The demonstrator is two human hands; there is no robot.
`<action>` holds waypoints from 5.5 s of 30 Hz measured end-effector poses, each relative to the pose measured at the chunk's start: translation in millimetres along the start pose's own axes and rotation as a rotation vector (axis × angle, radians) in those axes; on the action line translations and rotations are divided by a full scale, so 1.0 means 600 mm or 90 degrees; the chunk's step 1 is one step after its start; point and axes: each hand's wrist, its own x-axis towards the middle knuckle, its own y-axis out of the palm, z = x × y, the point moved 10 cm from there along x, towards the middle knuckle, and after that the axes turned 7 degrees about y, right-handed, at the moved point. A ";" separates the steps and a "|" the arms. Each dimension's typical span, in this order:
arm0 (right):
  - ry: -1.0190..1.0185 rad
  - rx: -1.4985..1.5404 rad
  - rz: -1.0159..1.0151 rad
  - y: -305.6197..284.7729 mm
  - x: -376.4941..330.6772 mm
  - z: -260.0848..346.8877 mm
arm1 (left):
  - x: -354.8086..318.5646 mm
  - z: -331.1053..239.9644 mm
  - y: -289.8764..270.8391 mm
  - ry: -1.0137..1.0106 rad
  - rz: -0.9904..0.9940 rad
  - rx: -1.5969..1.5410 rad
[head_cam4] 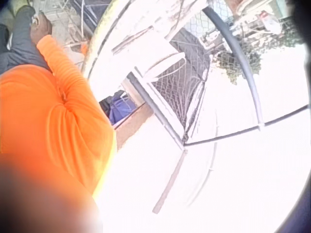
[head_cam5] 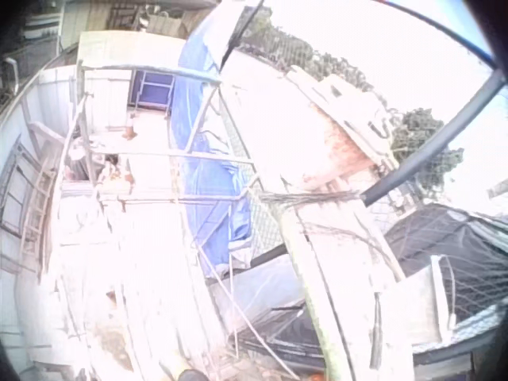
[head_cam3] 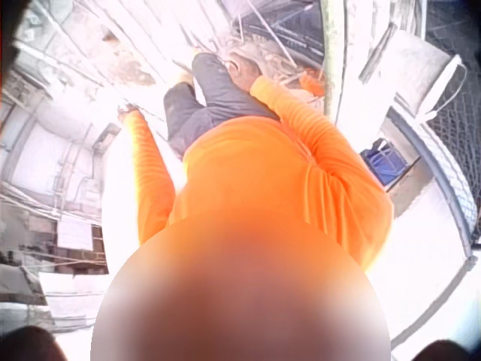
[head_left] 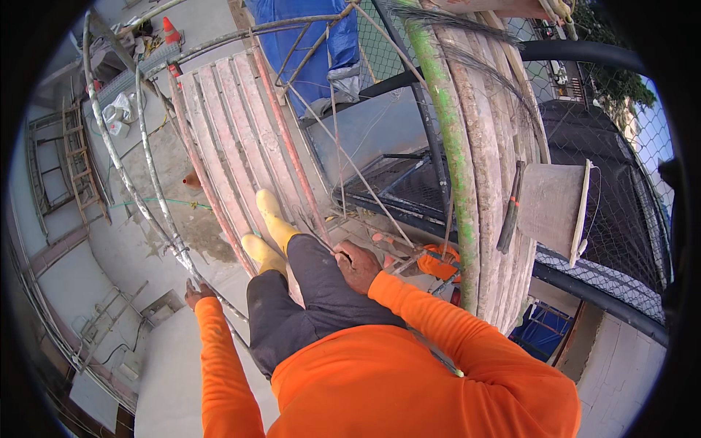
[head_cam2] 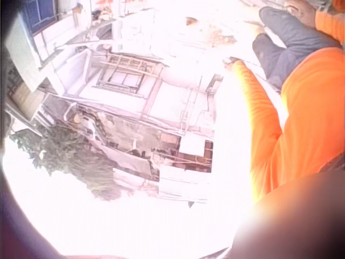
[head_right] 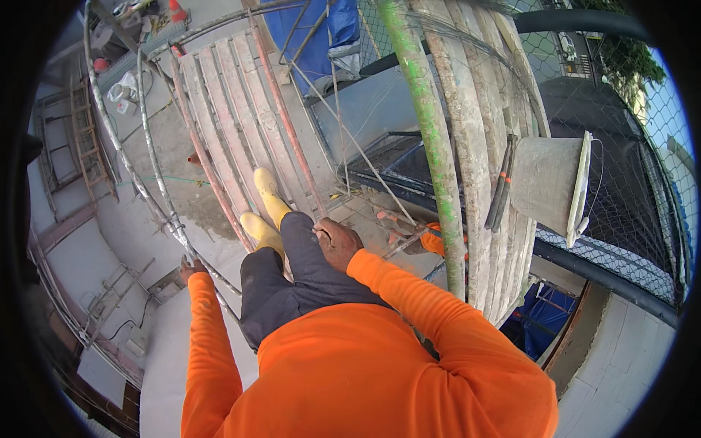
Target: The person secures a scaffolding platform by tying metal poles together with wire. They repeatedly wrap and twist wire around joints to fasten the structure while standing on the wooden planks.
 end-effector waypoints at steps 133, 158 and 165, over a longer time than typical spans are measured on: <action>-0.637 0.866 -0.076 -0.668 -0.034 0.746 | -0.352 -1.366 -0.808 0.686 0.486 -0.755; -0.113 0.369 -0.621 -0.606 -0.081 0.437 | 0.034 -2.172 -0.149 1.211 0.099 0.440; 0.152 0.236 -0.791 -0.459 -0.186 0.265 | 0.159 -2.113 -0.275 1.450 0.083 -0.094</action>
